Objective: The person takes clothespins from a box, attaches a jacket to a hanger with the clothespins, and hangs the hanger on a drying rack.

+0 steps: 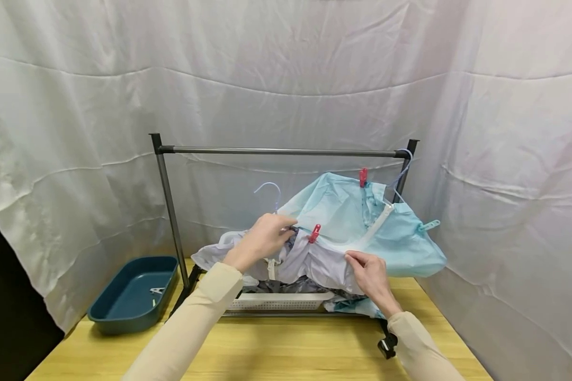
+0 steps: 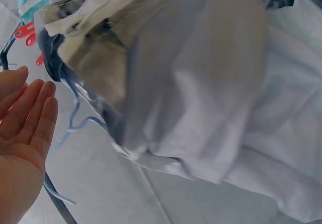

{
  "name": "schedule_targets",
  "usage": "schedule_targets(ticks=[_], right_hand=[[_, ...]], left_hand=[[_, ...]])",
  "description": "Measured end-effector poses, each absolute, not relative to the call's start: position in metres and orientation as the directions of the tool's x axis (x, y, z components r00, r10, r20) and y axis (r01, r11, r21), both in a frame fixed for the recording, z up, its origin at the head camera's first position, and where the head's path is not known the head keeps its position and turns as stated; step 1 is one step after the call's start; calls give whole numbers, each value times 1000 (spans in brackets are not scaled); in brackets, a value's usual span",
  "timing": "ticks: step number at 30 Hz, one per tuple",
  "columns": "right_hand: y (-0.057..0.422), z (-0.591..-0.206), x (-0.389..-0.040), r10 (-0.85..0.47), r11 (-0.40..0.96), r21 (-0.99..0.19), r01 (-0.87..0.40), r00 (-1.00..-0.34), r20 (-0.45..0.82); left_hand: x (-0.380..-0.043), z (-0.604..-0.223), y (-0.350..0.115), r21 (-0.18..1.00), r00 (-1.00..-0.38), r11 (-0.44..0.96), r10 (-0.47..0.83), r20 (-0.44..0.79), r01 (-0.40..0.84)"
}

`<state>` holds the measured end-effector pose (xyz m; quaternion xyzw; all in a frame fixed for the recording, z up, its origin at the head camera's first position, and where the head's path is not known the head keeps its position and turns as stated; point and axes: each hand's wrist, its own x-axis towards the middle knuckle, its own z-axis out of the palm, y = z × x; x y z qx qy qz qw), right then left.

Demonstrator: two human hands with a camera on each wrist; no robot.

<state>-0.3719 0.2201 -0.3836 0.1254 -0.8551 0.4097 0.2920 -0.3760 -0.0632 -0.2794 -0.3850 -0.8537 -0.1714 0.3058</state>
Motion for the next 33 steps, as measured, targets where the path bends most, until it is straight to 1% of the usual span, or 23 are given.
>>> schedule_targets(ticks=[3, 7, 15, 18, 21, 23, 25, 29, 33], right_hand=[[221, -384, -372, 28, 638, -619, -457, -790, 612], [222, -385, -372, 38, 646, -616, -452, -786, 617], [224, -384, -374, 45, 638, -618, -460, -778, 626], [226, -385, -374, 45, 635, -616, -467, -773, 633], [227, -386, -373, 53, 639, -618, -459, -775, 630], [227, -386, -372, 58, 640, -623, -451, -780, 624], [227, -386, -371, 60, 643, -626, -441, -786, 615], [226, -387, -371, 55, 648, -621, -441, -786, 616], [225, -388, -370, 65, 650, -619, -441, -779, 624]], left_hand=[[-375, -285, -72, 66, -492, 642, 514, 703, 764], [-375, -294, -82, 115, -483, 630, 452, 750, 768], [-373, -310, -100, 197, -488, 610, 357, 796, 768], [-372, -321, -109, 192, -470, 611, 333, 818, 768], [-370, -333, -117, 179, -432, 610, 297, 852, 772], [-369, -341, -124, 185, -421, 612, 266, 867, 769], [-367, -350, -131, 208, -425, 614, 229, 876, 761], [-361, -368, -151, 274, -470, 653, 143, 871, 706], [-358, -384, -171, 311, -497, 686, 84, 864, 657]])
